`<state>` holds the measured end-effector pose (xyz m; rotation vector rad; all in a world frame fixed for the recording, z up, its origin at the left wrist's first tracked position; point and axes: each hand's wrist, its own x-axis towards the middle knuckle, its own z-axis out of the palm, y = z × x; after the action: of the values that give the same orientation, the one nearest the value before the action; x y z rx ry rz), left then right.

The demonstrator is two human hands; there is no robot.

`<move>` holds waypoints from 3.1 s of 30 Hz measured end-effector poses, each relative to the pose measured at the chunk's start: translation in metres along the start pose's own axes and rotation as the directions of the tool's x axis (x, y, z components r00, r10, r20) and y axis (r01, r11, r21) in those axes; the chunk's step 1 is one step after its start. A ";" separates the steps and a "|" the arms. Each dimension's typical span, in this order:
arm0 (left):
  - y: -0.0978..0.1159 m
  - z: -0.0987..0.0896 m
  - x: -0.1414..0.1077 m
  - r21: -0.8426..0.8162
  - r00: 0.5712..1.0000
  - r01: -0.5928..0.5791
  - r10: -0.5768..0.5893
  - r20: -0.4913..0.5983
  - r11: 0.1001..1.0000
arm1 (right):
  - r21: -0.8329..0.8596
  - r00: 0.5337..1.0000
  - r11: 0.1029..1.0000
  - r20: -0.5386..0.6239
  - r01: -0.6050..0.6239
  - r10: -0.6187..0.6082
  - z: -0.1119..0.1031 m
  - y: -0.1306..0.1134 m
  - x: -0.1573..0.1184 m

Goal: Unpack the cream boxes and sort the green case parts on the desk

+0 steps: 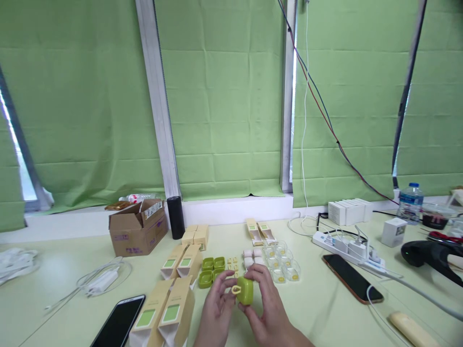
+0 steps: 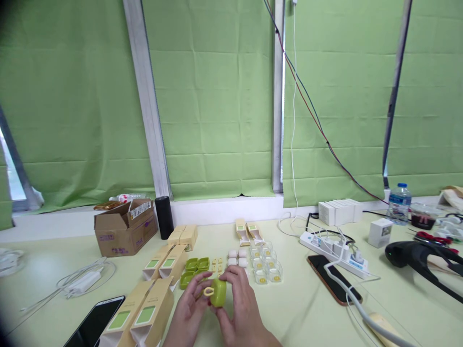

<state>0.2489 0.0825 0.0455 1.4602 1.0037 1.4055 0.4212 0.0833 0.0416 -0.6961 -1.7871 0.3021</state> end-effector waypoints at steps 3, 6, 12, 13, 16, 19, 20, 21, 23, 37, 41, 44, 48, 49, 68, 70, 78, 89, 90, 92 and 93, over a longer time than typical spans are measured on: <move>0.003 -0.005 0.000 0.154 0.991 -0.093 0.106 -0.077 0.984 | 0.048 0.999 0.998 0.021 -0.028 0.027 0.002 0.001 0.000; 0.008 -0.008 -0.001 0.332 0.977 -0.165 0.200 -0.073 0.929 | 0.077 0.996 0.993 0.011 -0.086 0.086 0.003 0.003 0.000; 0.014 -0.006 -0.002 0.427 0.957 -0.258 0.289 -0.006 0.866 | 0.087 0.995 0.991 0.006 -0.101 0.100 0.002 0.003 0.003; 0.014 -0.006 -0.002 0.432 0.958 -0.256 0.288 -0.008 0.864 | 0.093 0.995 0.991 0.014 -0.100 0.099 0.002 0.002 0.003; 0.014 -0.006 0.000 0.443 0.959 -0.247 0.284 -0.020 0.862 | 0.108 0.995 0.989 0.022 -0.097 0.095 0.001 0.001 0.004; 0.016 -0.007 0.000 0.441 0.957 -0.252 0.289 -0.018 0.861 | 0.120 0.996 0.989 0.014 -0.088 0.087 0.002 0.003 0.003; 0.017 -0.007 0.000 0.439 0.956 -0.256 0.292 -0.014 0.861 | 0.124 0.996 0.989 0.014 -0.084 0.083 0.002 0.003 0.003; 0.017 -0.008 0.000 0.438 0.955 -0.261 0.296 -0.011 0.860 | 0.128 0.997 0.988 0.014 -0.081 0.080 0.003 0.004 0.002; 0.017 -0.008 0.000 0.439 0.953 -0.269 0.303 -0.008 0.857 | 0.138 0.997 0.987 0.018 -0.078 0.076 0.003 0.005 0.001; 0.015 -0.008 -0.002 0.447 0.952 -0.260 0.304 -0.030 0.856 | 0.231 0.990 0.963 0.018 -0.138 0.138 0.002 0.001 0.004; 0.017 -0.008 -0.002 0.440 0.941 -0.298 0.338 -0.012 0.847 | 0.227 0.992 0.966 0.021 -0.127 0.125 0.001 0.000 0.005; 0.017 -0.008 -0.002 0.435 0.941 -0.300 0.339 -0.013 0.849 | 0.216 0.993 0.969 0.033 -0.119 0.115 0.001 0.000 0.005; 0.015 -0.009 -0.001 0.400 0.952 -0.269 0.305 -0.029 0.876 | 0.220 0.993 0.969 0.031 -0.114 0.110 0.001 -0.001 0.005; 0.014 -0.009 0.000 0.389 0.955 -0.261 0.296 -0.032 0.884 | 0.219 0.994 0.969 0.031 -0.112 0.108 0.001 -0.001 0.005; 0.009 -0.007 0.010 0.101 0.998 -0.017 0.023 -0.061 0.995 | 0.179 0.992 0.980 0.112 -0.082 0.062 -0.007 -0.004 0.009; 0.009 -0.006 0.011 0.050 0.998 0.014 -0.010 -0.063 0.999 | 0.187 0.992 0.978 0.106 -0.093 0.074 -0.008 -0.005 0.010; 0.012 -0.019 0.004 0.086 0.991 -0.137 0.137 0.010 0.987 | 0.105 0.987 0.991 0.144 -0.086 0.071 -0.013 -0.008 0.015; 0.017 -0.014 0.009 0.112 0.984 -0.102 0.084 0.156 0.988 | 0.072 0.995 0.997 0.099 -0.002 -0.005 -0.015 0.000 0.011; 0.017 -0.014 0.010 0.117 0.987 -0.088 0.071 0.143 0.989 | 0.076 0.997 0.997 0.079 0.005 -0.011 -0.014 0.002 0.010; 0.014 -0.016 0.013 0.124 0.992 -0.068 0.054 0.113 0.990 | 0.084 0.999 0.996 0.043 0.022 -0.026 -0.012 0.006 0.009; 0.012 -0.017 0.014 0.126 0.994 -0.063 0.051 0.097 0.990 | 0.088 0.999 0.996 0.028 0.032 -0.034 -0.011 0.008 0.008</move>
<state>0.2321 0.0925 0.0615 1.6460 1.0166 1.3200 0.4327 0.0925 0.0477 -0.6025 -1.8001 0.3677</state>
